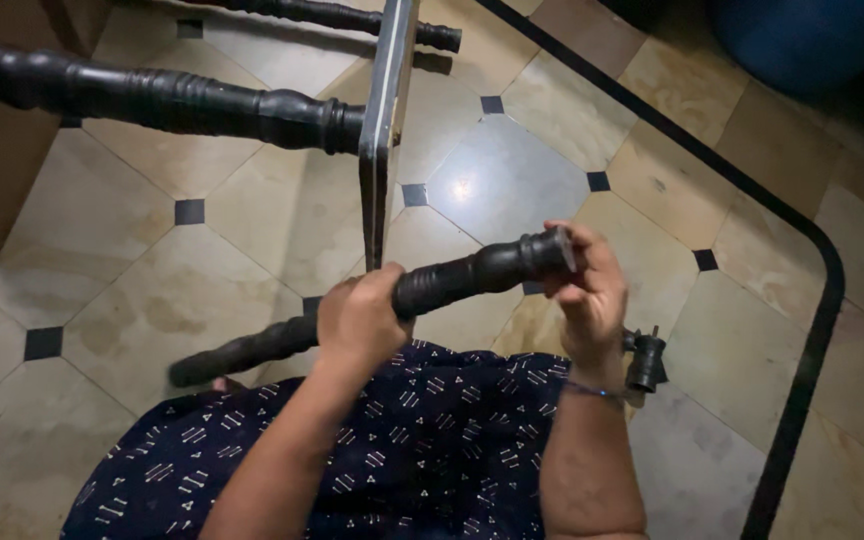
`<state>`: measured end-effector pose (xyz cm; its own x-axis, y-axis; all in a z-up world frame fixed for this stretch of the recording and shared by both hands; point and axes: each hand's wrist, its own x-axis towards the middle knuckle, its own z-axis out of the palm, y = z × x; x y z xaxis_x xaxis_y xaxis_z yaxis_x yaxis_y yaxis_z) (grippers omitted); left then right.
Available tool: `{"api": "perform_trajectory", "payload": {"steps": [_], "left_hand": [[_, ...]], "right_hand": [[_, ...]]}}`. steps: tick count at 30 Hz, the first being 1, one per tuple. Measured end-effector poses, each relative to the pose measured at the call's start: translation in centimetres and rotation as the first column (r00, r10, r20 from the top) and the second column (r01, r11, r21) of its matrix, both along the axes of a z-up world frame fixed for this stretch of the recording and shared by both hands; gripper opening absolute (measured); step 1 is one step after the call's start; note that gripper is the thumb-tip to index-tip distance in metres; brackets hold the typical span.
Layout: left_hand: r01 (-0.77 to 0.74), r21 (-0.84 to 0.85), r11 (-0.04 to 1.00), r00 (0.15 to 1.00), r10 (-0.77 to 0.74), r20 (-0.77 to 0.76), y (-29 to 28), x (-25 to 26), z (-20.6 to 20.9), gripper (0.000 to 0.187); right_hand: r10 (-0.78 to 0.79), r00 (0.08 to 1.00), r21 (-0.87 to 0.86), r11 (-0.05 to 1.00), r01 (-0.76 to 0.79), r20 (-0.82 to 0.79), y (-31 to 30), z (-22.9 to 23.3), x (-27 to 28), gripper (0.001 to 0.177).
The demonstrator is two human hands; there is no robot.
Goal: The person sits on the floor and disassembles a wooden table by unscrewing and removing its legs and connecting hardware. The removed parts are placed on the floor beside the table.
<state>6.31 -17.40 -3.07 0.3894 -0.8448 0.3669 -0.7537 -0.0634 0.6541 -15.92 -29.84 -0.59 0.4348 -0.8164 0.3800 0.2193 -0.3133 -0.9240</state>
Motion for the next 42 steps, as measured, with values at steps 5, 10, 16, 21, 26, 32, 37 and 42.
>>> {"api": "perform_trajectory", "payload": {"steps": [5, 10, 16, 21, 26, 32, 37, 42], "left_hand": [[0.018, 0.021, 1.000, 0.993, -0.020, 0.113, -0.2, 0.9, -0.9, 0.019], [0.037, 0.108, 0.993, 0.992, -0.050, 0.120, -0.2, 1.6, -1.0, 0.019], [0.027, 0.145, 0.989, 0.984, -0.052, 0.168, -0.1, 2.2, -1.8, 0.021], [0.035, 0.192, 0.981, 0.975, -0.076, 0.210, -0.2, 2.5, -2.3, 0.019], [0.027, 0.202, 0.979, 0.974, -0.071, 0.216, -0.3, 2.6, -2.4, 0.023], [0.013, 0.241, 0.970, 0.981, -0.060, 0.186, -0.3, 2.7, -2.4, 0.028], [0.006, 0.311, 0.950, 0.969, -0.083, 0.233, -0.5, 2.6, -2.5, 0.025], [-0.012, 0.305, 0.952, 0.965, -0.069, 0.254, -0.7, 2.4, -2.6, 0.023]], "right_hand": [[-0.158, 0.921, 0.007, 0.985, 0.172, -0.356, -1.3, -0.8, -2.0, 0.047], [0.097, 0.957, -0.068, 0.990, -0.120, -0.273, -2.0, 0.2, -2.0, 0.044], [-0.005, 0.906, -0.138, 0.989, -0.059, -0.423, -2.0, 0.4, -0.9, 0.048], [-0.165, 0.750, -0.144, 0.985, 0.093, -0.641, -2.2, -0.4, -0.5, 0.028], [0.033, 0.876, -0.043, 0.997, -0.061, -0.481, -2.4, 0.4, -0.9, 0.044], [0.153, 0.948, -0.056, 0.983, -0.175, -0.281, -2.3, 1.0, -0.4, 0.054], [-0.077, 0.766, 0.019, 0.993, 0.115, -0.638, -2.9, -0.4, -0.4, 0.030], [0.022, 0.869, 0.118, 0.992, 0.042, -0.494, -3.4, -1.2, -0.8, 0.028]]}}
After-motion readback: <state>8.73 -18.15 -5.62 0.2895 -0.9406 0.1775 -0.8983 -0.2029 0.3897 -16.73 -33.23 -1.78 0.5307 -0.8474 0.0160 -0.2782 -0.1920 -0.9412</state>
